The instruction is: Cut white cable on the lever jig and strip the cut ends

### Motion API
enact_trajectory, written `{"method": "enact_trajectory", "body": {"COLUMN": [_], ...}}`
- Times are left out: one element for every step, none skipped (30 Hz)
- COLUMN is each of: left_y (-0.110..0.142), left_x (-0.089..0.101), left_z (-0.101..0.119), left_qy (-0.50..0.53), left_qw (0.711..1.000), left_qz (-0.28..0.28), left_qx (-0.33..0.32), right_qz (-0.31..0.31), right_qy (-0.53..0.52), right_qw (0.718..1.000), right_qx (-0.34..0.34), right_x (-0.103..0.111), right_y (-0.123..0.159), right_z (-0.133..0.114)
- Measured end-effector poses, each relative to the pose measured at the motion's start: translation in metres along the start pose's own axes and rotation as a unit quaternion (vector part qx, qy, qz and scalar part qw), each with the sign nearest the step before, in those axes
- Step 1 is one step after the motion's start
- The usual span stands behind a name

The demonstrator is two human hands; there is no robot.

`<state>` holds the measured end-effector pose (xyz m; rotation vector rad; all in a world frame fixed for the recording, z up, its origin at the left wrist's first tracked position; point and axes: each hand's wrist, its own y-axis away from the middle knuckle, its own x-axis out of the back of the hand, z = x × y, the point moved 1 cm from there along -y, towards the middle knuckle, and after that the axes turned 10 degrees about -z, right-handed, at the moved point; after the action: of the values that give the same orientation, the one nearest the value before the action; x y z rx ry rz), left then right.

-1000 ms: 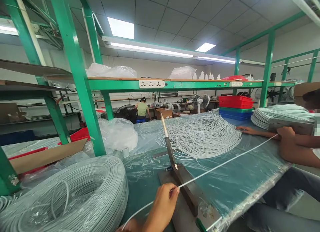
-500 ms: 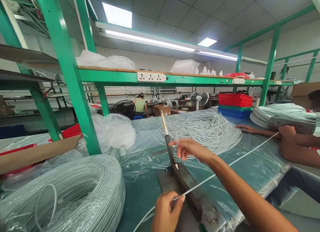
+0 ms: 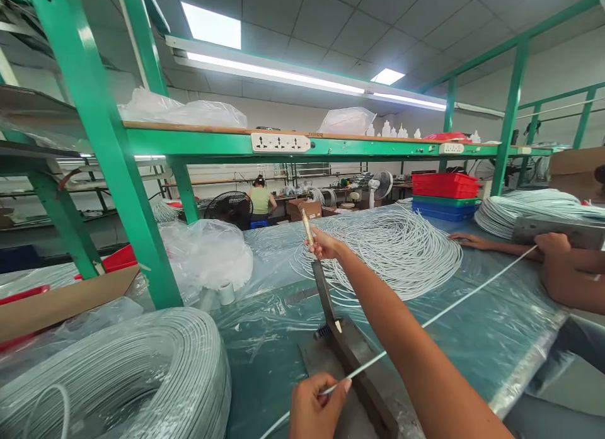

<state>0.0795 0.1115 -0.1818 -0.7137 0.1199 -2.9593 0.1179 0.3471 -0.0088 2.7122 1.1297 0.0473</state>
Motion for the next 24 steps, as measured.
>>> {"method": "enact_trajectory", "body": {"left_y": [-0.002,-0.003,-0.004,-0.005,-0.005,-0.004,-0.003,-0.002,-0.002,-0.001,0.0,0.0,0.0,0.0,-0.001,-0.001,-0.001,-0.001,0.0,0.0,0.001,0.001,0.002,0.002], "left_x": [0.002,0.004,0.005,0.006,0.007,0.007,0.007,0.008,0.009,0.01,0.01,0.011,0.012,0.012,0.012,0.013,0.013,0.013,0.013,0.013,0.013,0.014,0.014,0.014], "left_z": [0.002,0.003,0.003,0.004,0.004,0.005,0.007,0.008,0.01,0.012,0.013,0.014,0.015,0.015,0.015,0.015,0.015,0.016,0.016,0.017,0.018,0.018,0.019,0.019], "left_qy": [0.018,0.031,0.038,0.04,0.041,0.045,0.05,0.057,0.065,0.071,0.074,0.075,0.076,0.078,0.079,0.081,0.081,0.082,0.084,0.088,0.091,0.094,0.096,0.097], "left_qw": [1.0,0.999,0.999,0.999,0.999,0.999,0.998,0.998,0.997,0.997,0.997,0.996,0.996,0.996,0.996,0.996,0.996,0.996,0.996,0.996,0.995,0.995,0.995,0.995], "left_qz": [-0.01,-0.014,-0.017,-0.016,-0.014,-0.013,-0.016,-0.017,-0.017,-0.017,-0.019,-0.021,-0.022,-0.025,-0.027,-0.028,-0.028,-0.028,-0.028,-0.03,-0.031,-0.031,-0.031,-0.03], "left_qx": [0.009,0.015,0.019,0.022,0.025,0.028,0.03,0.032,0.033,0.033,0.033,0.031,0.029,0.027,0.025,0.023,0.022,0.021,0.02,0.019,0.018,0.015,0.013,0.012], "right_qz": [0.004,0.008,0.012,0.016,0.017,0.018,0.018,0.016,0.012,0.005,-0.001,-0.008,-0.015,-0.02,-0.025,-0.029,-0.033,-0.035,-0.029,-0.017,0.001,0.021,0.04,0.053], "right_qy": [0.001,0.002,0.004,0.005,0.007,0.007,0.008,0.009,0.007,0.004,0.0,-0.003,-0.004,-0.004,-0.004,-0.003,-0.003,-0.007,-0.013,-0.021,-0.026,-0.028,-0.029,-0.03], "right_qw": [1.0,1.0,1.0,1.0,1.0,1.0,1.0,1.0,1.0,1.0,1.0,1.0,1.0,1.0,1.0,1.0,0.999,0.999,0.999,0.999,0.999,0.998,0.996,0.995], "right_qx": [-0.003,-0.005,-0.004,-0.003,0.0,0.003,0.007,0.011,0.014,0.018,0.023,0.026,0.025,0.022,0.017,0.011,0.005,-0.003,-0.011,-0.025,-0.042,-0.058,-0.071,-0.081], "right_x": [-0.001,-0.002,-0.003,-0.003,-0.004,-0.004,-0.004,-0.004,-0.004,-0.004,-0.004,-0.005,-0.006,-0.009,-0.011,-0.015,-0.018,-0.022,-0.026,-0.031,-0.034,-0.038,-0.041,-0.044], "right_y": [0.001,0.004,0.007,0.012,0.019,0.027,0.037,0.049,0.063,0.079,0.097,0.116,0.136,0.156,0.176,0.196,0.215,0.232,0.247,0.26,0.271,0.281,0.288,0.294], "right_z": [-0.001,-0.002,-0.003,-0.005,-0.007,-0.01,-0.013,-0.016,-0.019,-0.021,-0.022,-0.021,-0.018,-0.013,-0.006,0.001,0.01,0.018,0.027,0.034,0.041,0.047,0.052,0.056]}}
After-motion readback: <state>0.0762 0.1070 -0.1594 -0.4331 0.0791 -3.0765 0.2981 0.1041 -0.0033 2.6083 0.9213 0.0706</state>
